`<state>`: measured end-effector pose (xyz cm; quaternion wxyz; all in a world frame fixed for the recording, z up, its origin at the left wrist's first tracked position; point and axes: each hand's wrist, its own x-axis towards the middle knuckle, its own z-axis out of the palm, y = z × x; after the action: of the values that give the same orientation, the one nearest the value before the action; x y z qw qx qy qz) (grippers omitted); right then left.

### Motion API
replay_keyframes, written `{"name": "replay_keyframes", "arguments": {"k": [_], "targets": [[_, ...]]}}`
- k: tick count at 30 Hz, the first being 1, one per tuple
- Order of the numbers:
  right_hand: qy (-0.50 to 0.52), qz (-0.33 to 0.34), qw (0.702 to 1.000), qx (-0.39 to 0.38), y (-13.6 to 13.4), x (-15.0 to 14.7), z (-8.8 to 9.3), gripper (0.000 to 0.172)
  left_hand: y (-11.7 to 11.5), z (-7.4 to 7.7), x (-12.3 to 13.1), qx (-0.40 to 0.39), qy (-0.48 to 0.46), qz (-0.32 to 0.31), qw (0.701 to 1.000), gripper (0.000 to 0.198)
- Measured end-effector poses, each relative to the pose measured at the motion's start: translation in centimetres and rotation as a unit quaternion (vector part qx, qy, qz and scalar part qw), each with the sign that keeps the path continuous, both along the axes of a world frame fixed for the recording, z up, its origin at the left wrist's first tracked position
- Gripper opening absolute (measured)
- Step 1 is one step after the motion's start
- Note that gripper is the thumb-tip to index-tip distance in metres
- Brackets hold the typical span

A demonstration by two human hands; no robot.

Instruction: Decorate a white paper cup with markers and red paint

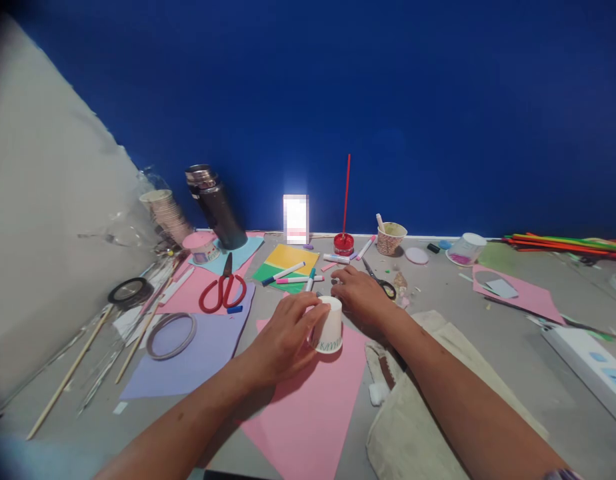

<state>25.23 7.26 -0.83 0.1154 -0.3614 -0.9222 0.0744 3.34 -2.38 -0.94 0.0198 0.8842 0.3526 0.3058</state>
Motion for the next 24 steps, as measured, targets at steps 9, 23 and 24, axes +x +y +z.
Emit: {"name": "replay_keyframes", "arguments": {"k": [9,23,24], "targets": [[0.223,-0.008,0.973,-0.066,1.2,1.1,-0.8,0.010,-0.4,0.1,0.0,-0.008,-0.022,-0.039,0.999,0.067],[0.661,-0.078,0.685,-0.298,1.3,1.0,2.4,0.033,0.6,0.6,-1.5,-0.194,-0.289,0.066,0.935,0.080],[0.666,-0.077,0.674,-0.309,1.0,0.7,2.5,0.033,0.6,0.6,-1.5,-0.188,-0.286,0.066,0.937,0.080]]}}
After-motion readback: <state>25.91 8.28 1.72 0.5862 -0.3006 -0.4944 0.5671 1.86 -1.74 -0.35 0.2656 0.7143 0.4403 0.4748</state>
